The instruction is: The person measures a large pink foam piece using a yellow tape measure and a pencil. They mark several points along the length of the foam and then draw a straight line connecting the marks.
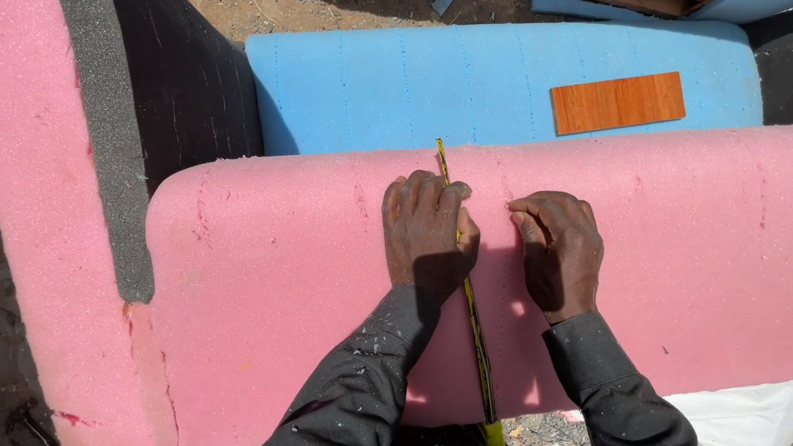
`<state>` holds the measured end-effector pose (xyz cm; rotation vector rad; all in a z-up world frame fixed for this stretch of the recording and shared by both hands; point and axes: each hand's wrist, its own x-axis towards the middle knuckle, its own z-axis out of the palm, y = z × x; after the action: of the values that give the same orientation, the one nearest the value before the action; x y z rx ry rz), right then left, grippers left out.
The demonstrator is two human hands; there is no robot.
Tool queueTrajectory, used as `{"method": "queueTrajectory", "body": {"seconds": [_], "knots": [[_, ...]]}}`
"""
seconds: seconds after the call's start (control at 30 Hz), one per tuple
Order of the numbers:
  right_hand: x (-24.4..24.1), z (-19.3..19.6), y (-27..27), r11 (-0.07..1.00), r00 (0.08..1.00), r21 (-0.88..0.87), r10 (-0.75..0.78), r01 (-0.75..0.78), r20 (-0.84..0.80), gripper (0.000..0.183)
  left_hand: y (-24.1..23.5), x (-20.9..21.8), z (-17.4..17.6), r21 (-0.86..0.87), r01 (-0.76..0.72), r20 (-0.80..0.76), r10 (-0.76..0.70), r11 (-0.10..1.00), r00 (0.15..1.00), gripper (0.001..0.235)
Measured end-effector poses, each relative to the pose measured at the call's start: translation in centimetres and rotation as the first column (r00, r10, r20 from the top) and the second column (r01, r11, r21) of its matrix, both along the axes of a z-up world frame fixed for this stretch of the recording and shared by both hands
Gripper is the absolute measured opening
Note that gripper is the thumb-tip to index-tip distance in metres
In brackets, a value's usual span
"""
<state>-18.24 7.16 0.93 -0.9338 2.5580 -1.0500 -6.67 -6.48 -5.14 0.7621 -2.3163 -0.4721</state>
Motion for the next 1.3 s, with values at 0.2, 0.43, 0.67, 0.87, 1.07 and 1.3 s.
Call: {"method": "queueTrajectory", "body": {"seconds": [0.2, 0.43, 0.67, 0.87, 1.07, 1.3], "knots": [[-0.3, -0.7, 0.4, 0.994, 0.998, 0.105, -0.034, 0.039, -0.048, 0.006, -0.3, 0.2, 1.1, 0.03, 0.057, 0.034, -0.058, 0.998, 0.998, 0.02], [-1.2, -2.3, -0.7, 0.996, 0.992, 0.084, -0.02, 0.03, -0.125, 0.009, -0.3, 0.5, -0.7, 0.01, 0.045, 0.044, -0.045, 0.999, 0.998, 0.021], [-2.9, -1.0, -4.1, 0.999, 0.992, 0.043, 0.035, -0.03, -0.123, 0.012, -0.2, 0.5, -0.7, 0.006, 0.046, 0.054, -0.046, 0.999, 0.998, 0.022], [1.3, -2.0, 1.1, 0.994, 0.967, 0.082, 0.085, -0.067, -0.242, 0.009, -0.2, 0.8, -0.5, 0.041, 0.06, 0.088, -0.064, 0.997, 0.994, 0.021], [11.6, -2.0, 12.0, 0.993, 0.995, 0.098, -0.06, 0.068, -0.083, 0.008, -0.3, 0.8, 0.4, 0.033, 0.057, 0.083, -0.059, 0.998, 0.995, 0.02], [19.3, -2.3, 21.4, 0.922, 0.813, 0.383, -0.264, 0.055, 0.519, 0.008, -0.6, 1.4, 2.7, 0.108, 0.151, -0.092, -0.141, 0.983, 0.986, 0.021]]}}
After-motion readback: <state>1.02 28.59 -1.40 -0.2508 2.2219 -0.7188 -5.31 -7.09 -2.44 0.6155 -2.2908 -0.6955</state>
